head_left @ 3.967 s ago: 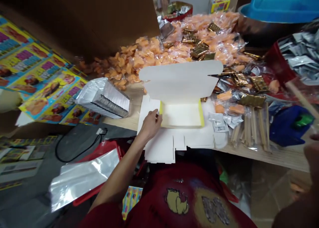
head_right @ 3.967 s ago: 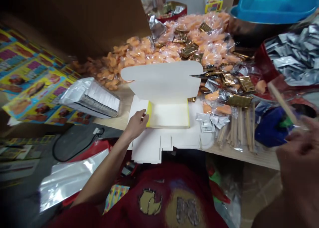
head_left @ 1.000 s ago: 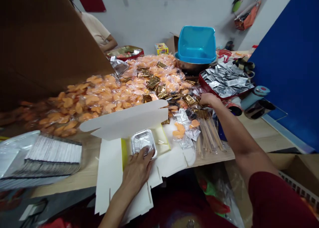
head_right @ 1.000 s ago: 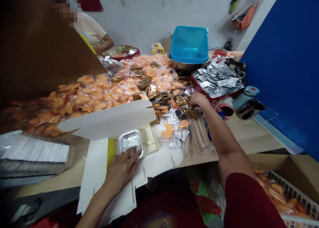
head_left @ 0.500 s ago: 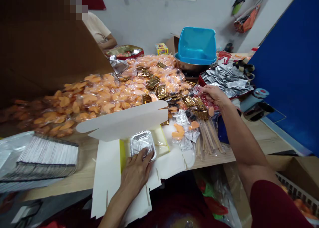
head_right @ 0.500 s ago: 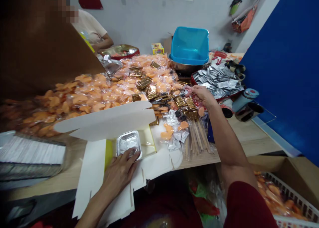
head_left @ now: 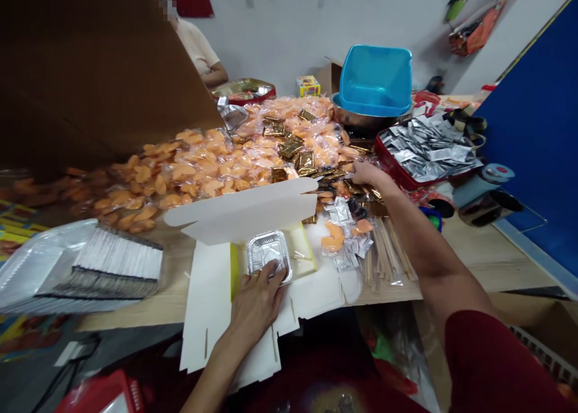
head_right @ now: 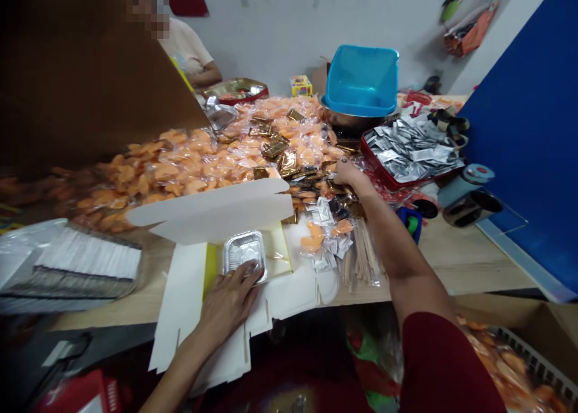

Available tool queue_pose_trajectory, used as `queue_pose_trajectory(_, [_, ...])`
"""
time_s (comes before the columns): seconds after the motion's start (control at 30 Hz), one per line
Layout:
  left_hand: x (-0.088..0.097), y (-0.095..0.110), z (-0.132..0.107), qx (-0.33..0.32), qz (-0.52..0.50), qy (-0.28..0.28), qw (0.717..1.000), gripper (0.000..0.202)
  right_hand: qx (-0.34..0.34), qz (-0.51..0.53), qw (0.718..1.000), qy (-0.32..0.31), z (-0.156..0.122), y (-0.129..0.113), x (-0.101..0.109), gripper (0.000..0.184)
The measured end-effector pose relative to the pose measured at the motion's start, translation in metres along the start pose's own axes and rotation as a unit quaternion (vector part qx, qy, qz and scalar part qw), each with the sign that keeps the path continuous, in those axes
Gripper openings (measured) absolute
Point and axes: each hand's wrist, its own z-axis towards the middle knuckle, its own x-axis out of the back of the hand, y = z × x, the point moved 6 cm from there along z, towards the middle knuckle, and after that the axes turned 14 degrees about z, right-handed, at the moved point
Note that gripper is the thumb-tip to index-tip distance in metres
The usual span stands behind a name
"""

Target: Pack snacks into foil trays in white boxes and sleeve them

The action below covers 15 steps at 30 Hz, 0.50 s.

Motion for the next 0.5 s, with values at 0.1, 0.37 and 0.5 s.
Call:
queue_pose_trajectory(0.1, [-0.002, 0.0, 0.001, -0.003, -0.006, 0.003, 1.0, 0.036, -0.012, 0.099, 0.995, 0.019, -0.021, 0.018, 0.017, 0.031])
queue_pose_trajectory(0.37, [0.013, 0.006, 0.021, -0.034, -0.072, -0.053, 0.995, 0.036, 0.057, 0.516, 0.855, -0.016, -0.136, -0.019, 0.021, 0.034])
queue_pose_trajectory(0.5, [0.009, 0.013, 0.037, -0.048, -0.103, -0.056, 0.992, 0.035, 0.097, 0.523, 0.817, -0.222, -0.199, -0.101, -0.066, 0.036])
